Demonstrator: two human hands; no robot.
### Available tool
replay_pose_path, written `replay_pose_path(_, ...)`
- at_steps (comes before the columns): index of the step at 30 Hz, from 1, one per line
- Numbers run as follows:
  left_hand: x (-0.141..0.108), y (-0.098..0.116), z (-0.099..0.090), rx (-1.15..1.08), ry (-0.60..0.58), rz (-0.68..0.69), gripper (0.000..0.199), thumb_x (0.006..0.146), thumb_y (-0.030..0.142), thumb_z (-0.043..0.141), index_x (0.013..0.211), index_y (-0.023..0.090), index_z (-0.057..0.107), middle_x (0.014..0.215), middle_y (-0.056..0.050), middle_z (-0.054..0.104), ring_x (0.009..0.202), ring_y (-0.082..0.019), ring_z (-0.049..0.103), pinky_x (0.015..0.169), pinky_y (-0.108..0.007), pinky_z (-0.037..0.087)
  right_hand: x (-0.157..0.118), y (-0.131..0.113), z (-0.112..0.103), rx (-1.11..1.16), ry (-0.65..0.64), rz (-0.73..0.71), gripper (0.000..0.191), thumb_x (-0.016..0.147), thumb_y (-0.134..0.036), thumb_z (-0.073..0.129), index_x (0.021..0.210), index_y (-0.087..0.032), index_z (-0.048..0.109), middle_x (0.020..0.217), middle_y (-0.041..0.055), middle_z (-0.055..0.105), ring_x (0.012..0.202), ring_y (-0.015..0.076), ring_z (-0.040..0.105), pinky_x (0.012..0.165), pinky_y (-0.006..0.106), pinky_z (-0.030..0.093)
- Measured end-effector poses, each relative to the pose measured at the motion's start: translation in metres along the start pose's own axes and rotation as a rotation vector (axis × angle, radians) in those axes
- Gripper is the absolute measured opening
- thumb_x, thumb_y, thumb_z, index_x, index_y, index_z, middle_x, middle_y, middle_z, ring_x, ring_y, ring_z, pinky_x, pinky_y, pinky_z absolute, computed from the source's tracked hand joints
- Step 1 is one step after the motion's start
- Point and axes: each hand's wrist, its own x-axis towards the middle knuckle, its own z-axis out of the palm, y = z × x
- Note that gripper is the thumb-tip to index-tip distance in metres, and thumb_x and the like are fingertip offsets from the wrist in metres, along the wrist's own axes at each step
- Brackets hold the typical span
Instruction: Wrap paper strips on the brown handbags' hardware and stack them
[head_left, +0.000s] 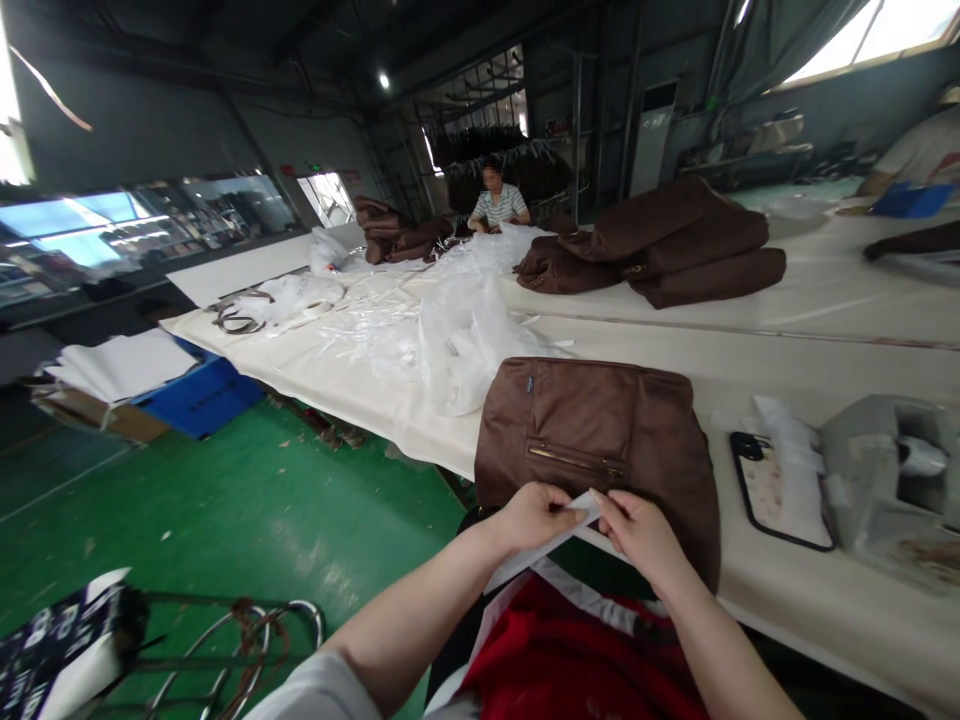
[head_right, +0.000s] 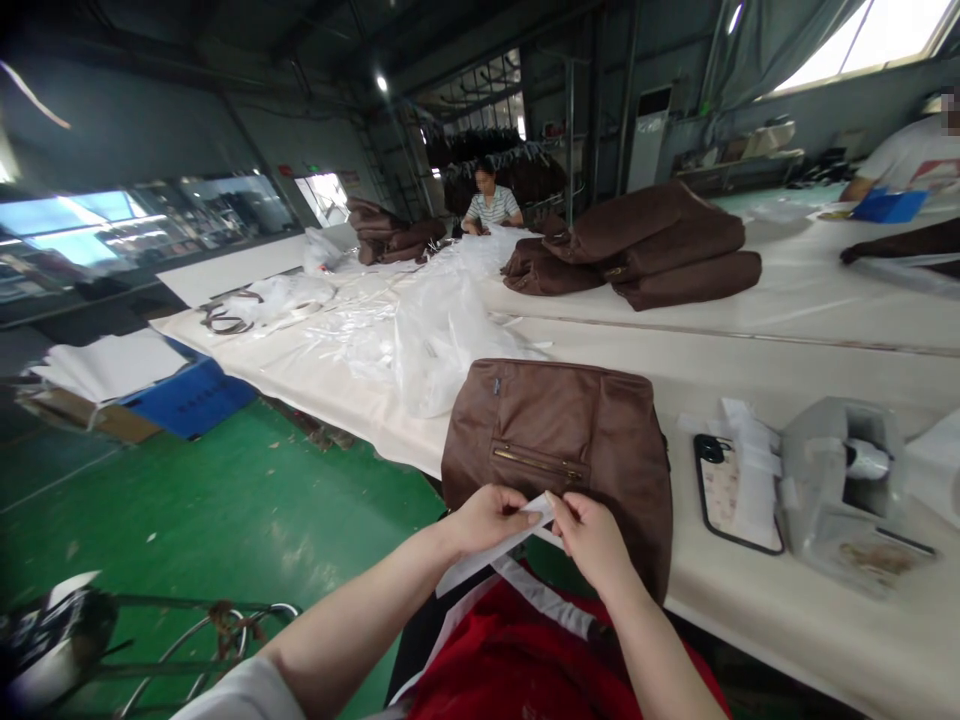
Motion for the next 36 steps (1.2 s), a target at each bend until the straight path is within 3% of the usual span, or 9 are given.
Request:
replay_pose_path(2, 0.005, -0.001, 0.002, 0.026, 0.042, -0.041, 0.039, 0.077, 0.049, 0.06, 0.067, 0.012, 0.067, 0.055, 0.004, 0.047, 0.053, -0.008, 0.04, 0.048, -0.02, 0.029, 0.002, 0.004, -0.009, -0.26, 0.089, -0.089, 0.042, 0.081, -0.058, 0.056, 0.058, -0.023, 0.058, 0.049, 0.0008, 0.058, 0.045, 0.0159, 0.051, 0.049, 0.028, 0.037)
replay_pose_path(4, 0.008, -0.001, 0.004, 0.005, 0.052, -0.099, 0.039, 0.075, 0.051, 0.061, 0.068, 0.013, 0.068, 0.054, 0.003, 0.052, 0.051, -0.009, 0.045, 0.047, -0.02, 0.031, 0.005, 0.01, -0.017, -0.385, 0.251, -0.166, 0.029, 0.078, -0.052, 0.06, 0.079, -0.023, 0.066, 0.069, 0.004, 0.068, 0.057, 0.0193, 0.059, 0.057, 0.031, 0.043)
replay_pose_path(6, 0.011, 0.0, 0.007, -0.07, 0.025, -0.173, 0.041, 0.075, 0.054, 0.061, 0.071, 0.014, 0.068, 0.055, 0.002, 0.058, 0.049, -0.011, 0.051, 0.046, -0.021, 0.035, 0.008, 0.014, -0.022, -0.378, 0.341, -0.214, 0.035, 0.076, -0.044, 0.062, 0.102, -0.022, 0.064, 0.085, 0.0053, 0.07, 0.063, 0.0196, 0.061, 0.062, 0.032, 0.047)
replay_pose_path(8, 0.014, 0.001, 0.011, -0.15, -0.006, -0.23, 0.042, 0.073, 0.057, 0.062, 0.075, 0.015, 0.068, 0.055, 0.0, 0.062, 0.048, -0.013, 0.056, 0.046, -0.021, 0.039, 0.01, 0.018, -0.024, -0.339, 0.313, -0.242, 0.04, 0.077, -0.037, 0.058, 0.113, -0.021, 0.06, 0.093, 0.0052, 0.07, 0.064, 0.018, 0.061, 0.064, 0.032, 0.049)
replay_pose_path(19, 0.045, 0.008, 0.024, -0.221, 0.039, -0.201, 0.036, 0.073, 0.05, 0.066, 0.073, 0.014, 0.067, 0.057, 0.0, 0.063, 0.053, -0.016, 0.063, 0.047, -0.022, 0.044, 0.014, 0.027, -0.032, -0.105, 0.121, -0.195, 0.036, 0.076, -0.028, 0.055, 0.111, -0.026, 0.064, 0.086, -0.0002, 0.069, 0.066, 0.0166, 0.063, 0.069, 0.032, 0.049)
replay_pose_path(28, 0.053, 0.011, 0.033, -0.215, 0.126, -0.094, 0.035, 0.08, 0.043, 0.058, 0.078, 0.011, 0.072, 0.063, -0.004, 0.067, 0.054, -0.012, 0.058, 0.05, -0.019, 0.042, 0.017, 0.029, -0.032, -0.098, 0.085, -0.172, 0.035, 0.08, -0.033, 0.054, 0.113, -0.024, 0.061, 0.088, 0.0013, 0.069, 0.068, 0.0166, 0.065, 0.07, 0.031, 0.051)
replay_pose_path(33, 0.06, 0.008, 0.043, -0.179, 0.223, -0.097, 0.033, 0.081, 0.04, 0.055, 0.079, 0.012, 0.072, 0.066, -0.003, 0.067, 0.056, -0.011, 0.055, 0.052, -0.02, 0.04, 0.01, 0.031, -0.03, -0.032, 0.167, -0.044, 0.029, 0.08, -0.038, 0.053, 0.103, -0.022, 0.063, 0.087, 0.0041, 0.07, 0.063, 0.0169, 0.067, 0.052, 0.027, 0.052)
replay_pose_path(36, 0.062, 0.003, 0.048, -0.136, 0.259, -0.089, 0.031, 0.081, 0.037, 0.055, 0.078, 0.012, 0.073, 0.066, -0.001, 0.066, 0.057, -0.011, 0.054, 0.052, -0.02, 0.038, 0.011, 0.032, -0.024, 0.043, 0.105, 0.088, 0.029, 0.084, -0.043, 0.049, 0.092, -0.02, 0.064, 0.074, 0.0039, 0.068, 0.052, 0.0152, 0.063, 0.04, 0.023, 0.046)
